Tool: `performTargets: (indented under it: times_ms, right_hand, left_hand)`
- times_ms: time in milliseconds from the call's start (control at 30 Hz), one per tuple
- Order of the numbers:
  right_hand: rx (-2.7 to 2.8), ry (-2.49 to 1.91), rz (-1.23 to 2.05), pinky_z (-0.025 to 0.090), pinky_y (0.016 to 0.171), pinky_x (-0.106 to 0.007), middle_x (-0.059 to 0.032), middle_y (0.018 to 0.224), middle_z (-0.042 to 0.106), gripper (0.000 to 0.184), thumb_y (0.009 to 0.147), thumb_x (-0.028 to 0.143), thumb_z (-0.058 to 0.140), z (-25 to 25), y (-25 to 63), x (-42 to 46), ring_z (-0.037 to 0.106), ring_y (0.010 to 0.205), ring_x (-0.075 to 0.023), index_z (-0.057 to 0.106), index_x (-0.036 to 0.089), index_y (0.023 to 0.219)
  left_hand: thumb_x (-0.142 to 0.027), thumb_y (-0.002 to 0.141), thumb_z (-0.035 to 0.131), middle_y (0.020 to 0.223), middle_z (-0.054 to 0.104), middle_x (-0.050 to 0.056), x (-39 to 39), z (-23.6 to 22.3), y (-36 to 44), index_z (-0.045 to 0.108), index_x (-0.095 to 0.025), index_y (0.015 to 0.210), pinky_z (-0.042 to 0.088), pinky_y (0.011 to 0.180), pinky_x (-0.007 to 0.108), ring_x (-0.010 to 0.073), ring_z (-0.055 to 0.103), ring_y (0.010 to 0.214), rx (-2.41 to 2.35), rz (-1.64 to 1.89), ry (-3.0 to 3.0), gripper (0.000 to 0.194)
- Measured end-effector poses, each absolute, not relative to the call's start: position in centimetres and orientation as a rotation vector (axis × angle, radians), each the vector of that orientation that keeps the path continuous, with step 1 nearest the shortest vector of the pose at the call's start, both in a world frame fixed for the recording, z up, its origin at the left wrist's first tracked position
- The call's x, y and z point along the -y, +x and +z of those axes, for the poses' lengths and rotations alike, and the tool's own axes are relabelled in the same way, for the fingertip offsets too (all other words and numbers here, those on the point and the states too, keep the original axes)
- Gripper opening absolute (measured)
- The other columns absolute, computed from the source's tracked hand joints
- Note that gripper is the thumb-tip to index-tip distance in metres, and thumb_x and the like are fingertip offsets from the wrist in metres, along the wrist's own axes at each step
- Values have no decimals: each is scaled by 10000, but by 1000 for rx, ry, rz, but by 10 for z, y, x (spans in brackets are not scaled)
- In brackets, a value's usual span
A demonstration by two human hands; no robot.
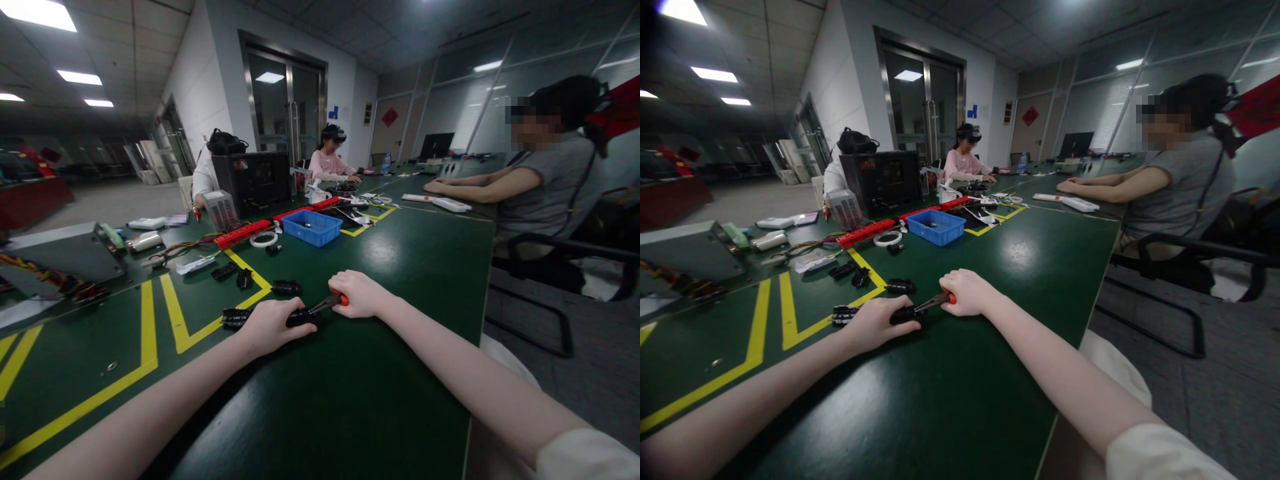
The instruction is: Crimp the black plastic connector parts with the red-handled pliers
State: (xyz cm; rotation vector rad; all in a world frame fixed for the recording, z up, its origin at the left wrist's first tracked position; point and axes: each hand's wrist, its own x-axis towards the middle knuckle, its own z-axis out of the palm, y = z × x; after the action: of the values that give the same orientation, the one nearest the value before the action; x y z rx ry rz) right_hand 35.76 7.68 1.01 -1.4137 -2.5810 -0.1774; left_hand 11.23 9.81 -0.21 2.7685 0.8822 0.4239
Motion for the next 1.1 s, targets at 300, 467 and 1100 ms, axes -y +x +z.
performTargets:
  times_ms: [300, 467, 1100]
  right_hand:
    - [2582, -1418, -155, 354, 701, -287, -31, 754, 568, 163, 738, 303, 585, 11, 357, -75, 510, 729, -169, 465, 196, 711]
    - [2588, -1422, -163, 349, 702, -280, -29, 756, 565, 172, 741, 313, 581, 10, 357, -76, 509, 736, -170, 458, 196, 713]
    - [2583, -1371, -214, 315, 697, -282, -34, 764, 545, 177, 732, 320, 605, 11, 356, -74, 474, 737, -170, 487, 188, 722]
  left_hand:
    - [-588, 886, 490, 725, 646, 21, -96, -1, 113, 592, -202, 911, 348, 576, 256, 201, 618, 682, -873, 407, 2803, 400]
    - [-568, 906, 464, 732, 634, 14, -96, 2, 112, 588, -198, 886, 325, 570, 248, 181, 597, 667, -831, 381, 2742, 392]
    - [-550, 923, 446, 815, 652, 30, -97, 0, 112, 582, -202, 977, 365, 606, 258, 195, 614, 731, -791, 324, 2763, 378]
